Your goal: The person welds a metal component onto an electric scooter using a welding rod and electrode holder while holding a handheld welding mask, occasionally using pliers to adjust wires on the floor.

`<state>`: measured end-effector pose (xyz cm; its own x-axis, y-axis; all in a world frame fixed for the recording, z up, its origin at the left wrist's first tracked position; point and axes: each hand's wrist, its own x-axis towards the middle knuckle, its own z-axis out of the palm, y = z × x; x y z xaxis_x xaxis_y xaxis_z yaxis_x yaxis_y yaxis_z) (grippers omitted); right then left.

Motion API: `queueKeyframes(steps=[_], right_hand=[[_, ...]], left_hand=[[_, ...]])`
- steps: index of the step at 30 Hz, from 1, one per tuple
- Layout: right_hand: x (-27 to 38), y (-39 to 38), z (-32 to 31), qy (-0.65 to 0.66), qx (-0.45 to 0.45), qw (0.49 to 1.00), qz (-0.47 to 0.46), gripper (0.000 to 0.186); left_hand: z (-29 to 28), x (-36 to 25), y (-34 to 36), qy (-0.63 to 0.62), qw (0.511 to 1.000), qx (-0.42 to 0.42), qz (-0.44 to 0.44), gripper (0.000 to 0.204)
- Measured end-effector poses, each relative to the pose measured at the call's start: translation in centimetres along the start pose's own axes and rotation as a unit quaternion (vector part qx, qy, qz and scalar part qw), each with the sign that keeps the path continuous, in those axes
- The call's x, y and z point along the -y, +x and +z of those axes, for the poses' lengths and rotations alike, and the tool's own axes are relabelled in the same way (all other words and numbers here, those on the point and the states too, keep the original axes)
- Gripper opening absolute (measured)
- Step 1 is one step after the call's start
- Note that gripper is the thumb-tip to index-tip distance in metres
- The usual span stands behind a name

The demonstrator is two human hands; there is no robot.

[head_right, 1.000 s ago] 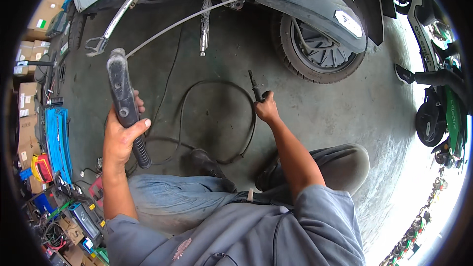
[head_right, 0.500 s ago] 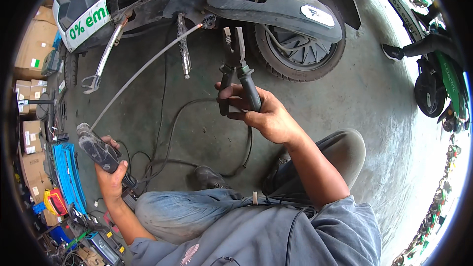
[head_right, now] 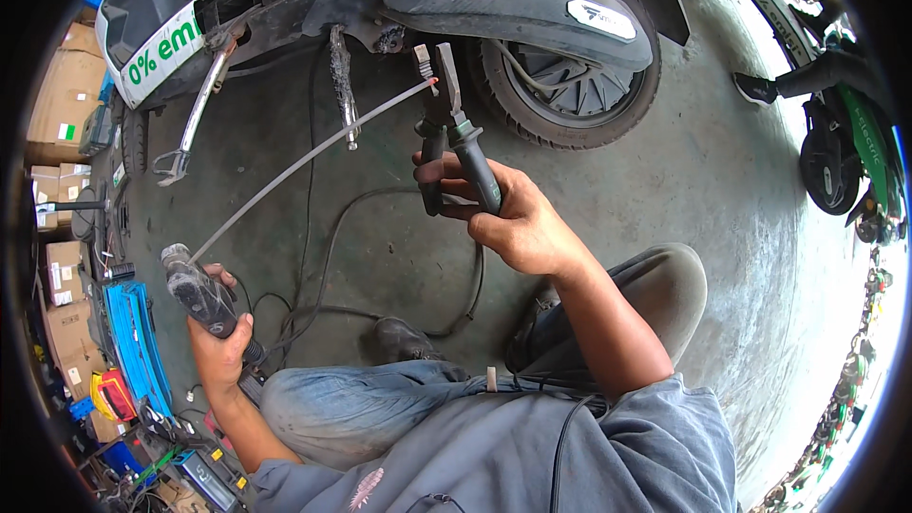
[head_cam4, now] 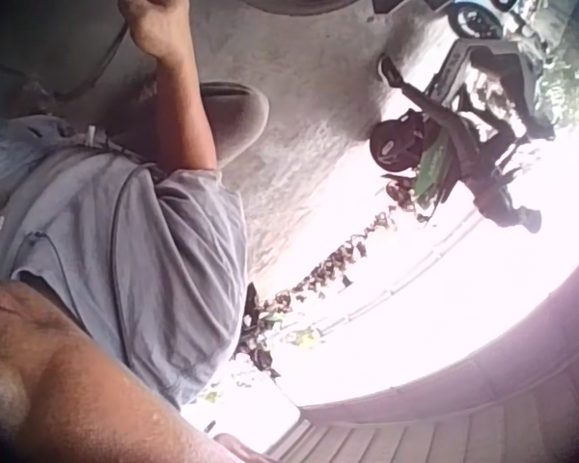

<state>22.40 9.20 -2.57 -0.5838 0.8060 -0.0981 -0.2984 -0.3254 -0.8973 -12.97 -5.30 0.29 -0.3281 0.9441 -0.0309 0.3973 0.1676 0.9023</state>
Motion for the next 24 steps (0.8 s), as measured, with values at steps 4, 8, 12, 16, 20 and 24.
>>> queueKeyframes(steps=[4,8,12,16,20,24], right_hand=[[0.2,0.0,-0.2,-0.025,-0.006,1.0,-0.002,0.069],[0.3,0.1,-0.2,-0.051,-0.016,0.999,-0.005,0.067],[0.1,0.2,-0.5,-0.108,-0.027,0.994,-0.013,0.065],[-1.1,0.2,-0.4,-0.095,-0.082,0.991,-0.042,0.064],[-2.0,0.6,-0.4,-0.05,-0.096,0.994,0.008,0.069],[-4.0,0.9,-1.2,-0.035,-0.065,0.992,0.105,0.075]], left_hand=[[0.2,0.0,0.0,0.006,1.0,0.002,0.009,0.064],[0.1,-0.1,-0.1,0.019,1.0,0.003,0.008,0.064],[0.1,-0.1,-0.1,0.016,1.0,-0.005,0.003,0.064],[0.1,0.3,-0.1,0.048,0.999,-0.003,0.013,0.069],[0.3,0.1,-0.4,0.066,0.997,-0.024,-0.037,0.068],[-0.1,0.9,-0.3,0.12,0.992,-0.02,-0.015,0.08]])
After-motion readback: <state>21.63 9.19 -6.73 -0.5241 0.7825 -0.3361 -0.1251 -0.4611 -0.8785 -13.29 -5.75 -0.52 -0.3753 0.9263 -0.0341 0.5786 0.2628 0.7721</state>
